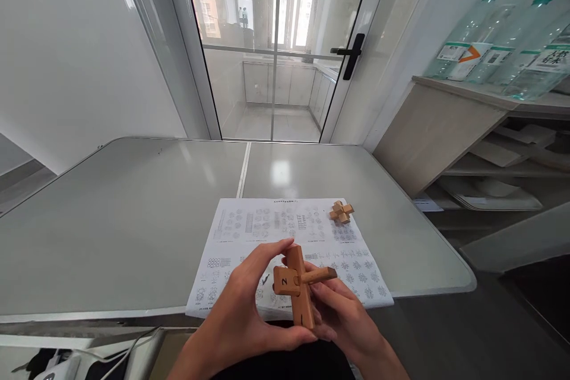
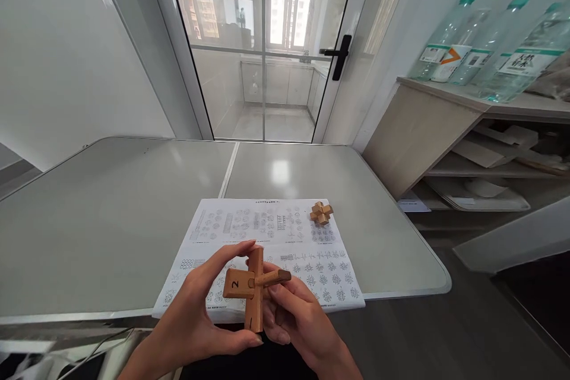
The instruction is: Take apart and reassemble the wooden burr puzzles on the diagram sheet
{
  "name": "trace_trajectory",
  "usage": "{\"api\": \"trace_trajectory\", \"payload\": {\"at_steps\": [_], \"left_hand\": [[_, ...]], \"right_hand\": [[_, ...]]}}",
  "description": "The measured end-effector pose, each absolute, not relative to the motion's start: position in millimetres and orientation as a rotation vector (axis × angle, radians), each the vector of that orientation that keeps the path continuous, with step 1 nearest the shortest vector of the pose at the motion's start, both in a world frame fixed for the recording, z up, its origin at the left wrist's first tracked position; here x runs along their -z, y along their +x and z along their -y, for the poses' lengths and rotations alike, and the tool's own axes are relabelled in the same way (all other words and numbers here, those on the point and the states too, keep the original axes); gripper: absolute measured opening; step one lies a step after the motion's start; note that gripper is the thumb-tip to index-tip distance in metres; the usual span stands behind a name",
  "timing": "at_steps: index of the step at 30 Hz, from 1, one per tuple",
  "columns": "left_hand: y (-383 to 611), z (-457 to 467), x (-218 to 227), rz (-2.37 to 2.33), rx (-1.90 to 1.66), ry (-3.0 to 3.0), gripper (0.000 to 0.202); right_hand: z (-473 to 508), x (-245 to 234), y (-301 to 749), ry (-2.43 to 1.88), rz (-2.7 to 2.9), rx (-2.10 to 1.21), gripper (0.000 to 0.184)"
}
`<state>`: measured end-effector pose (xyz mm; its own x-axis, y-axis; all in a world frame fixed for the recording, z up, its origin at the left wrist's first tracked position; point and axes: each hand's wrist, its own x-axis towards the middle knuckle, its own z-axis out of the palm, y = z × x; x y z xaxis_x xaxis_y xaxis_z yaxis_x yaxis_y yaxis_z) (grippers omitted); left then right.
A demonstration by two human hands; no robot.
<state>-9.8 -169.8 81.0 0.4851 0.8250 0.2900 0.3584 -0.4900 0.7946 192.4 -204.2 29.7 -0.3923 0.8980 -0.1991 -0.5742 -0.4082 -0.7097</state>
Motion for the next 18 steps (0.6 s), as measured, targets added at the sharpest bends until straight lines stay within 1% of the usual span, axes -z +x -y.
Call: {"api": "trace_trajectory", "payload": {"at_steps": [3, 7, 15, 18], "left_hand": [[-11, 172, -81, -0.968, -0.908, 2.092, 0.11], [-10, 173, -81, -0.962, -0.978, 2.159, 0.112], [-10, 178, -69, -0.942, -1.153, 2.131, 0.112], [-10, 179, -64, -0.944, -1.194, 2.093, 0.108]], "right_hand": [[204, -31, 193, -0.68, 0.717, -1.951, 0.058], [204, -33, 193, -0.683, 0.788, -1.976, 0.059], [205, -44, 192, -0.702, 0.869, -1.983, 0.058], [206, -49, 190, -0.737, 0.883, -1.968, 0.06]]}}
